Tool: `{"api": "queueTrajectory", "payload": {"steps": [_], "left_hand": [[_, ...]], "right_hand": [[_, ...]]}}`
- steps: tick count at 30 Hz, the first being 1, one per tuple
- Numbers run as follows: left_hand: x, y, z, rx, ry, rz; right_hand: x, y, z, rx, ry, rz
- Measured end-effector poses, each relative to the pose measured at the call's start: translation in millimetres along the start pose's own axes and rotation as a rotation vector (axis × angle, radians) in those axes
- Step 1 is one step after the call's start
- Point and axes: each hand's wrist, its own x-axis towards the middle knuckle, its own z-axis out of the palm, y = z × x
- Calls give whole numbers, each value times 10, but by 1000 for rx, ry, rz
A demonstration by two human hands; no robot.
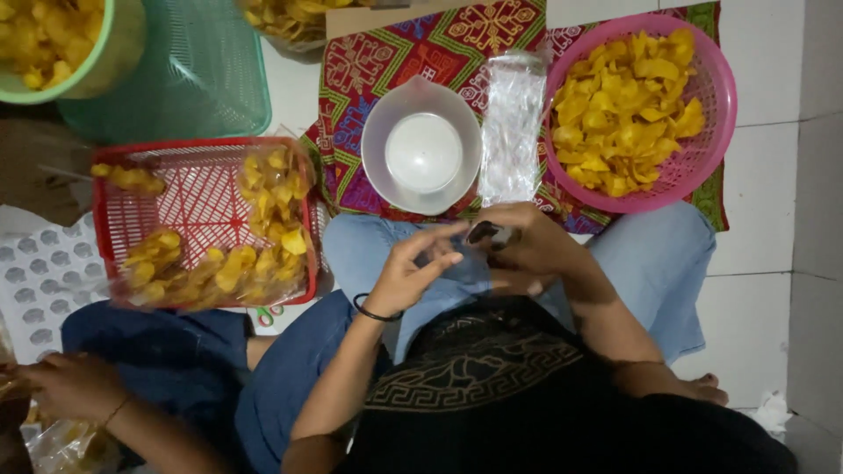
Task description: Filling small plastic bags with chips using tongs and hands
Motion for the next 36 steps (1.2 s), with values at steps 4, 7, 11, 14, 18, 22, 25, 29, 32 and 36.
{"api": "queueTrajectory", "payload": {"steps": [4,7,11,14,18,22,25,29,32,36], "left_hand": [[162,24,-14,36,66,12],[184,11,49,54,72,15],[131,-136,81,34,49,40],[131,-77,89,-2,36,54],[101,15,70,5,46,55],[46,175,60,-23,48,37],[10,143,-52,-126,-68,-143],[-39,98,-180,45,-172,-174],[-14,118,-205,69,-156,-196],[41,40,-227,144,-195,-172]], "right_hand": [[-58,104,-16,52,59,-8],[-50,55,-37,-24,100,-23],[-11,5,-22,99,82,-27],[56,-49,-23,101,56,-77],[82,-101,-22,74,30,-107],[-50,3,22,83,101,-16],[-109,99,-67,49,207,47],[-70,-34,-199,165,233,171],[7,-216,-279,149,170,221],[60,-417,-282,234,134,298]]}}
